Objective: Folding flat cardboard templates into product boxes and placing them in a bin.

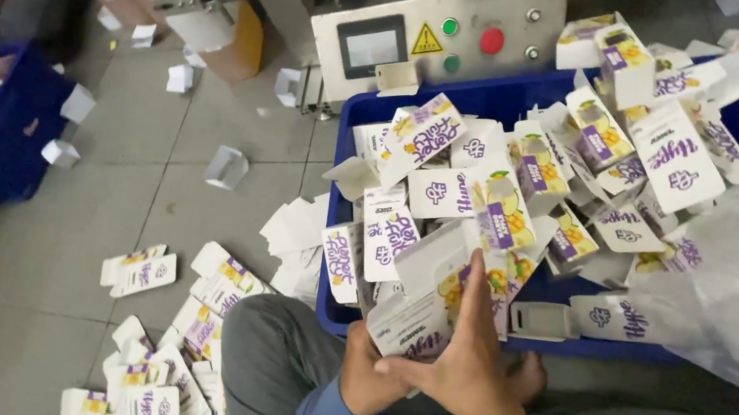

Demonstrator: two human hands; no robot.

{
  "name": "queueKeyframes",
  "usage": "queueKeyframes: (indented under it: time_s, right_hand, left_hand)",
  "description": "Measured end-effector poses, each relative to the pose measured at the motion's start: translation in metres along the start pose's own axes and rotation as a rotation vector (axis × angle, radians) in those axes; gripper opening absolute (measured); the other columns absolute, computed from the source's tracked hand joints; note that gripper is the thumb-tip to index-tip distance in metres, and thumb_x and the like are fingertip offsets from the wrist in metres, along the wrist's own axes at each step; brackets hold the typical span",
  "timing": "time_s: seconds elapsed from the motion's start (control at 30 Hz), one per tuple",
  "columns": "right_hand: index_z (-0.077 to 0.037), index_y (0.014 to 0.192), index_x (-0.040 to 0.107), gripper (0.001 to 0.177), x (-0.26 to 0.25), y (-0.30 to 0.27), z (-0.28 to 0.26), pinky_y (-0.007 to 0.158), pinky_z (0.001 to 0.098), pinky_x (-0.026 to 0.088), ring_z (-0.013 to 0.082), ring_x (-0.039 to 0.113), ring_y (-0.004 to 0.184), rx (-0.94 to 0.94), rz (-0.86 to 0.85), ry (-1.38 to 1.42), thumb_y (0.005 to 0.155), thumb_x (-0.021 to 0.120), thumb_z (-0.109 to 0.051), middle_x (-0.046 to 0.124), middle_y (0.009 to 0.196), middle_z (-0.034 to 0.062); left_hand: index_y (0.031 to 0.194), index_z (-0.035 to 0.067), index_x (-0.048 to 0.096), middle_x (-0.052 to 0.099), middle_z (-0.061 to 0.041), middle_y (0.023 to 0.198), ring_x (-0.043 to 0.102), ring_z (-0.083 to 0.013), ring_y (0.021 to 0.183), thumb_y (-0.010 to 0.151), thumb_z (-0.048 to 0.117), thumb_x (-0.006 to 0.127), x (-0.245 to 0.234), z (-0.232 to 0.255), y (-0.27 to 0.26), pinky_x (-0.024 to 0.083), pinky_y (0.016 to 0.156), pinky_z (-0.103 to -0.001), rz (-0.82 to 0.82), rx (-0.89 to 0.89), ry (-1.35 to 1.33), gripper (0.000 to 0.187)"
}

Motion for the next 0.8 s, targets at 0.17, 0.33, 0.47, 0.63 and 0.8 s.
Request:
queueKeyframes:
  time_s: [0.17, 0.33, 0.47, 0.63, 0.8]
  right_hand:
    - [0.006, 0.156, 0.017, 0.125, 0.001, 0.000, -0.010, 0.108, 0.0543, 0.042, 0.0475, 0.045, 0.140, -0.043, -0.029, 0.125, 0.061, 0.092, -0.024, 0.034, 0.158, 0.0343]
    - [0.001, 0.127, 0.066, 0.066, 0.006, -0.006, 0.020, 0.079, 0.0299, 0.061, 0.0185, 0.077, 0.092, 0.184, 0.039, 0.499, 0.063, 0.085, 0.000, 0.082, 0.109, 0.0127]
    - [0.005, 0.111, 0.075, 0.045, 0.002, -0.003, 0.048, 0.066, 0.0280, 0.063, 0.0191, 0.081, 0.081, 0.352, 0.049, 0.558, 0.067, 0.083, 0.001, 0.086, 0.097, 0.0144]
    - [-0.008, 0.160, 0.011, 0.092, -0.008, 0.014, 0.013, 0.113, 0.0540, 0.031, 0.0411, 0.035, 0.149, 0.074, -0.204, 0.434, 0.083, 0.062, -0.013, 0.028, 0.164, 0.0270]
    - [-0.014, 0.155, 0.031, 0.075, -0.007, 0.014, 0.018, 0.061, 0.0308, 0.048, 0.0184, 0.063, 0.086, 0.087, -0.291, 0.526, 0.086, 0.059, -0.007, 0.055, 0.122, 0.0124]
  left_hand:
    - [0.118, -0.004, 0.064, 0.071, -0.019, 0.106, 0.069, -0.0266, 0.088, 0.064, 0.008, 0.081, 0.013, 0.018, 0.006, 0.057, 0.076, -0.038, -0.009, 0.123, 0.227, 0.058]
    - [0.153, -0.004, 0.021, 0.065, -0.023, 0.129, 0.072, -0.0294, 0.106, 0.058, 0.011, 0.088, 0.003, -0.008, 0.001, 0.060, 0.087, -0.037, 0.011, 0.027, 0.128, 0.117]
    - [0.154, -0.004, 0.026, 0.063, -0.027, 0.133, 0.071, -0.0323, 0.111, 0.074, 0.006, 0.076, 0.000, 0.012, 0.005, 0.058, 0.092, -0.038, -0.008, 0.069, 0.200, 0.095]
    - [0.162, 0.010, 0.012, 0.051, -0.021, 0.132, 0.071, -0.0311, 0.103, 0.072, -0.011, 0.073, -0.011, -0.011, 0.002, 0.062, 0.084, -0.036, -0.045, -0.118, -0.016, 0.111]
    - [0.160, 0.006, 0.017, 0.049, -0.027, 0.139, 0.072, -0.0357, 0.107, 0.072, -0.008, 0.072, -0.012, -0.007, 0.001, 0.066, 0.079, -0.037, -0.136, -0.136, -0.070, 0.105]
Point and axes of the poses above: each hand's wrist, its own y-axis towards the middle knuckle, its own x-axis out of the palm, z = x × y, the point moved 9 cm from there along y, towards the middle knuckle
